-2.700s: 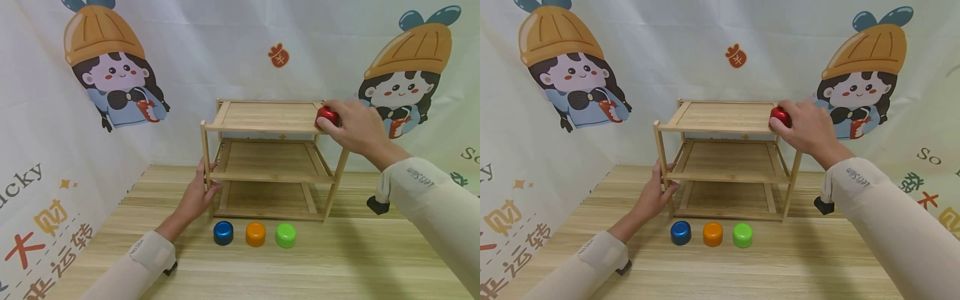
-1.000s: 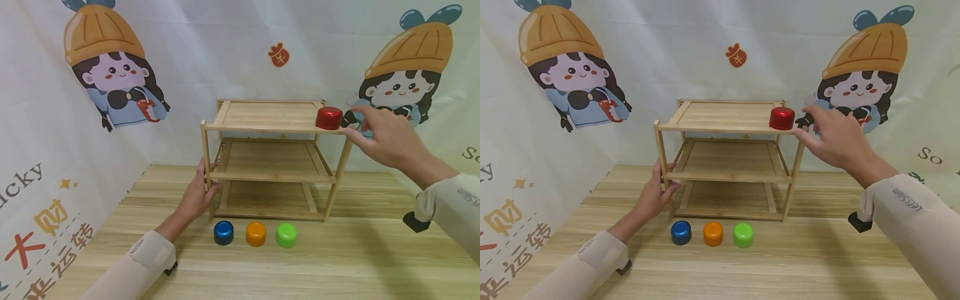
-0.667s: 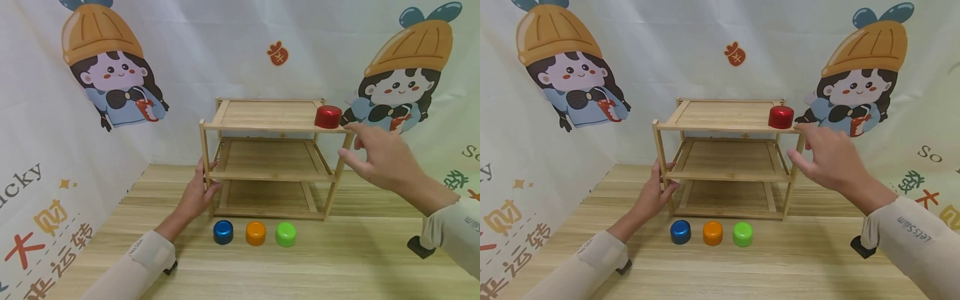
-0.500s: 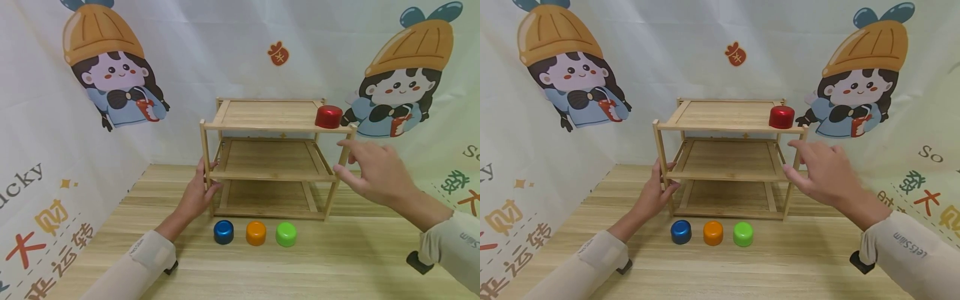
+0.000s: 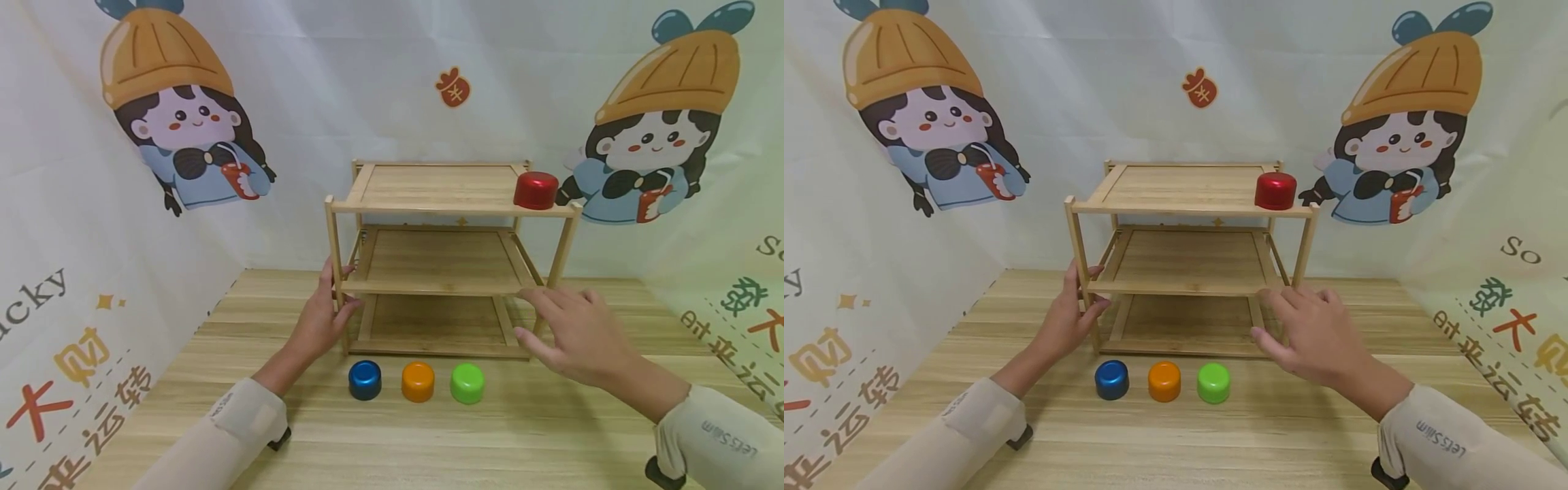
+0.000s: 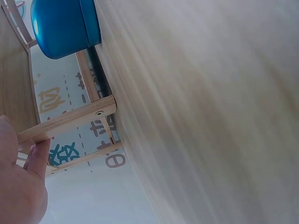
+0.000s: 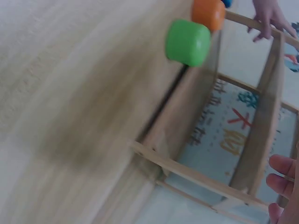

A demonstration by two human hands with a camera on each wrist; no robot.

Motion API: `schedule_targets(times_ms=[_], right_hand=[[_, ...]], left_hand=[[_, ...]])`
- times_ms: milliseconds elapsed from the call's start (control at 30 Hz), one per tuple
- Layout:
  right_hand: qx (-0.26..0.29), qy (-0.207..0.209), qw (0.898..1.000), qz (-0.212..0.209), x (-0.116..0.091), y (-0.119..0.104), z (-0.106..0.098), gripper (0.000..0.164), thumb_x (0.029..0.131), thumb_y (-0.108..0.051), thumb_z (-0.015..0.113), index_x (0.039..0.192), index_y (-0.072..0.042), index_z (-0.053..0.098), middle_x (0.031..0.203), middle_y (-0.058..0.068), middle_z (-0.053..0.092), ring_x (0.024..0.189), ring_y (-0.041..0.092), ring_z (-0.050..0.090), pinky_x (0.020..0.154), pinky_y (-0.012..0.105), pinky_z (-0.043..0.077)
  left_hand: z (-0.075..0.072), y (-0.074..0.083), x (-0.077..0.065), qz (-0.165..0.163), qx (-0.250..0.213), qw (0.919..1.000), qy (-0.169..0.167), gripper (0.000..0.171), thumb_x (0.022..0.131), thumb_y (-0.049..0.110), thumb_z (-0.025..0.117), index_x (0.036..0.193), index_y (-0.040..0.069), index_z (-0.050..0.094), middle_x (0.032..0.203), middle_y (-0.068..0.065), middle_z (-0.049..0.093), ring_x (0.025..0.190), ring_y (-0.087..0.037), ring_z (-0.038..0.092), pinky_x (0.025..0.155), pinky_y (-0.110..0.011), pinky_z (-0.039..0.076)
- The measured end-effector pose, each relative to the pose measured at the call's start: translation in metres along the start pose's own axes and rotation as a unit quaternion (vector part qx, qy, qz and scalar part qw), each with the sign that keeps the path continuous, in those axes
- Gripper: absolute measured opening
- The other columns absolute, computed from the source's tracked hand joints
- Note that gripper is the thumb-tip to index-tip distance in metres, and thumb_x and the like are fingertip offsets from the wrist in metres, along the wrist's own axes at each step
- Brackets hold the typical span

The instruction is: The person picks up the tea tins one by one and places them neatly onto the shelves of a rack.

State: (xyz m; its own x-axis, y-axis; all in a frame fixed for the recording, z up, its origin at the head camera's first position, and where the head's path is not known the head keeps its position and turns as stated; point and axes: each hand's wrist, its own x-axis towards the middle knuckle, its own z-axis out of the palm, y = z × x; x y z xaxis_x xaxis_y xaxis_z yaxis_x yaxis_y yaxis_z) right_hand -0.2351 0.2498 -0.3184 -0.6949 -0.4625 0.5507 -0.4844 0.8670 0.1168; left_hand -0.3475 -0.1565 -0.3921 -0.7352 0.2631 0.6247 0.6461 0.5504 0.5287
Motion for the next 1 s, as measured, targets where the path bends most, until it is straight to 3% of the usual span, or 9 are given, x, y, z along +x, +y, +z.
schedule_targets(times_ms=[367, 1000], right_hand=[[-0.008, 0.028, 0.999, -0.023, -0.015, -0.011, 0.032, 0.053, 0.089, -0.049, 0.066, 0.126, -0.011, 0.066, 0.108, 0.006, 0.075, 0.100, 0.027, 0.066, 0.082, 0.055, 0.048], [0.000, 0.019, 0.999, -0.038, -0.026, -0.028, 0.063, 0.049, 0.091, -0.049, 0.064, 0.126, -0.015, 0.068, 0.108, 0.003, 0.074, 0.100, 0.024, 0.065, 0.079, 0.048, 0.045]], left_hand=[[0.001, 0.001, -0.001, 0.001, 0.000, 1.0000, 0.000, 0.090, 0.099, 0.012, 0.068, 0.162, 0.027, 0.006, 0.155, -0.002, 0.047, 0.096, -0.022, 0.071, 0.069, -0.028, 0.060], [0.000, 0.003, -0.001, 0.003, 0.004, 1.0000, 0.002, 0.092, 0.098, 0.011, 0.068, 0.162, 0.025, 0.004, 0.154, -0.004, 0.047, 0.096, -0.024, 0.072, 0.069, -0.028, 0.061]])
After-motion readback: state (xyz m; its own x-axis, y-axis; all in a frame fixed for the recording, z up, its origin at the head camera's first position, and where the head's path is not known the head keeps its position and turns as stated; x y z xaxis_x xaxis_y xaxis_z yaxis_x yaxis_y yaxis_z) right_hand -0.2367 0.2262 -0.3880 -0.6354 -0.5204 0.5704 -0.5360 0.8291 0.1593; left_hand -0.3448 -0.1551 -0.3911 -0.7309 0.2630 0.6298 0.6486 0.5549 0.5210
